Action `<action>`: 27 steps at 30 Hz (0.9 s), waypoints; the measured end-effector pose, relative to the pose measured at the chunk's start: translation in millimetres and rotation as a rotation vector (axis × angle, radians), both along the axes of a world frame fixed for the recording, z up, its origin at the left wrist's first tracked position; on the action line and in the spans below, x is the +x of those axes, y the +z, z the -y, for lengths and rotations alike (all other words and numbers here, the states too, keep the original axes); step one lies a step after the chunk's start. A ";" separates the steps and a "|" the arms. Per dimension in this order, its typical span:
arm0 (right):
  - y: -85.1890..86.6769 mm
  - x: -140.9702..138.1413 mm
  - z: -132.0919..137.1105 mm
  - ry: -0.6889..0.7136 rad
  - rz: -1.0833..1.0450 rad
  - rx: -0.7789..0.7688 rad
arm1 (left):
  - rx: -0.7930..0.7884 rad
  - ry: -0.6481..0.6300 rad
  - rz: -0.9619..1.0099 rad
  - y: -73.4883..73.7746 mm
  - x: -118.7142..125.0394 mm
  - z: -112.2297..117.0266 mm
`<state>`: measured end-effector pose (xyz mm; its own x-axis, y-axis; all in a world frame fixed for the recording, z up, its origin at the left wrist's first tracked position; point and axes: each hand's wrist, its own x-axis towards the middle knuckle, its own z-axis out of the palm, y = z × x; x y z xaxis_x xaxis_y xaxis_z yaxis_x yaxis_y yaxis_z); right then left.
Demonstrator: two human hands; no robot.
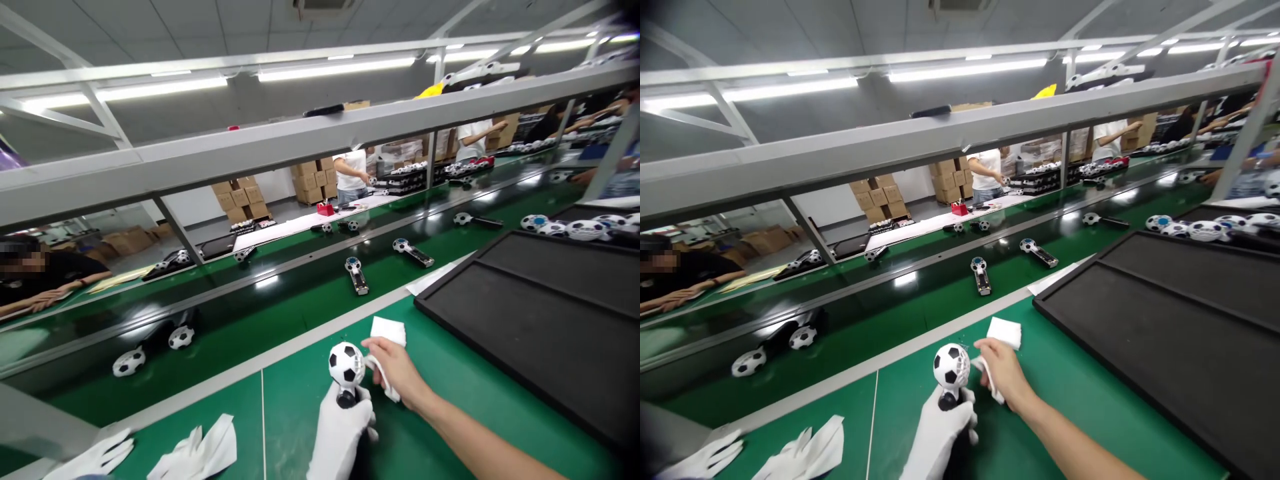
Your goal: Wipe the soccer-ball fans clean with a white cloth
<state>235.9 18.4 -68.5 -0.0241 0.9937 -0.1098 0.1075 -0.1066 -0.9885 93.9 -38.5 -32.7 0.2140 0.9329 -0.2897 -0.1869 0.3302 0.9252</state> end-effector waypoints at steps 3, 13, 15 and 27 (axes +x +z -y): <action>-3.9 14.7 23.7 0.026 0.152 0.169 | -0.080 -0.016 0.206 0.4 -2.3 0.8; -15.1 17.0 67.4 0.339 0.490 0.547 | -0.217 -0.191 0.600 30.1 -15.7 17.5; -13.0 20.4 76.2 0.452 0.613 0.576 | -0.105 -0.137 0.559 29.5 -15.5 22.4; -21.1 30.5 79.2 0.247 0.349 0.565 | 0.005 -0.039 0.225 31.8 -20.1 20.7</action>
